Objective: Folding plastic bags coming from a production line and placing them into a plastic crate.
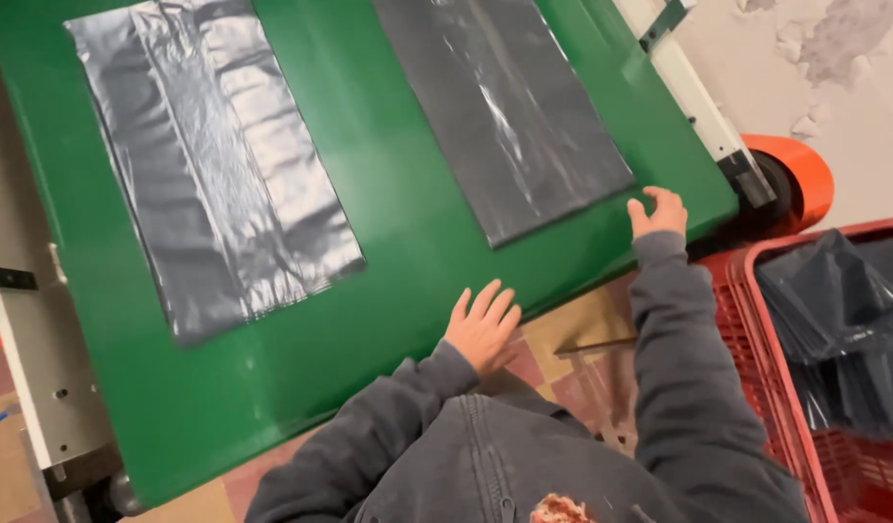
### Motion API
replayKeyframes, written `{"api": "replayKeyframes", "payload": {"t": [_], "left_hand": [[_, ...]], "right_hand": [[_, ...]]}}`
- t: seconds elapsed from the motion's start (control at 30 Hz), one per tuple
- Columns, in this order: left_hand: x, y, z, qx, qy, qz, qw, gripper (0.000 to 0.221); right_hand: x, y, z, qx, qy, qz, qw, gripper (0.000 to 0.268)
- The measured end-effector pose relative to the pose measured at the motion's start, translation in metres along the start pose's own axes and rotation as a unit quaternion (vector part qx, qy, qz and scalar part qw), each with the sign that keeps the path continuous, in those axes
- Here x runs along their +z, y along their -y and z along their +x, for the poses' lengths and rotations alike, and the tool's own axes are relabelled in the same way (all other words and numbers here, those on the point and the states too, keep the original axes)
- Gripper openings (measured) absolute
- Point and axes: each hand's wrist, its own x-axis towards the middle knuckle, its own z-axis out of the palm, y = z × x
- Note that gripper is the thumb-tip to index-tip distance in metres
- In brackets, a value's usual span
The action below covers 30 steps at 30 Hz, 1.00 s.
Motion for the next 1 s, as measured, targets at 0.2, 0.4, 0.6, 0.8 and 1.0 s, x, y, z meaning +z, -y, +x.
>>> {"api": "replayKeyframes", "payload": {"t": [0.2,0.4,0.6,0.8,1.0], "left_hand": [[0.034,-0.003,0.032,0.034,-0.008,0.066,0.997,0.083],[0.1,-0.012,0.04,0.066,-0.037,0.181,0.981,0.081],[0.096,-0.012,0.053,0.099,-0.067,0.321,0.939,0.076],[0.073,-0.001,0.064,0.147,-0.007,0.232,0.961,0.073],[0.016,0.006,0.074,0.102,0.002,-0.049,0.994,0.048]], "right_hand": [[-0.011,-0.025,0.004,0.116,0.049,-0.253,0.959,0.073],[-0.036,-0.084,-0.006,0.282,0.244,-0.201,0.906,0.086],[-0.045,-0.098,-0.022,0.303,0.276,0.04,0.911,0.07],[-0.016,-0.134,-0.063,0.311,0.086,0.081,0.943,0.073],[-0.074,-0.09,-0.064,0.282,0.159,0.25,0.912,0.058]]}}
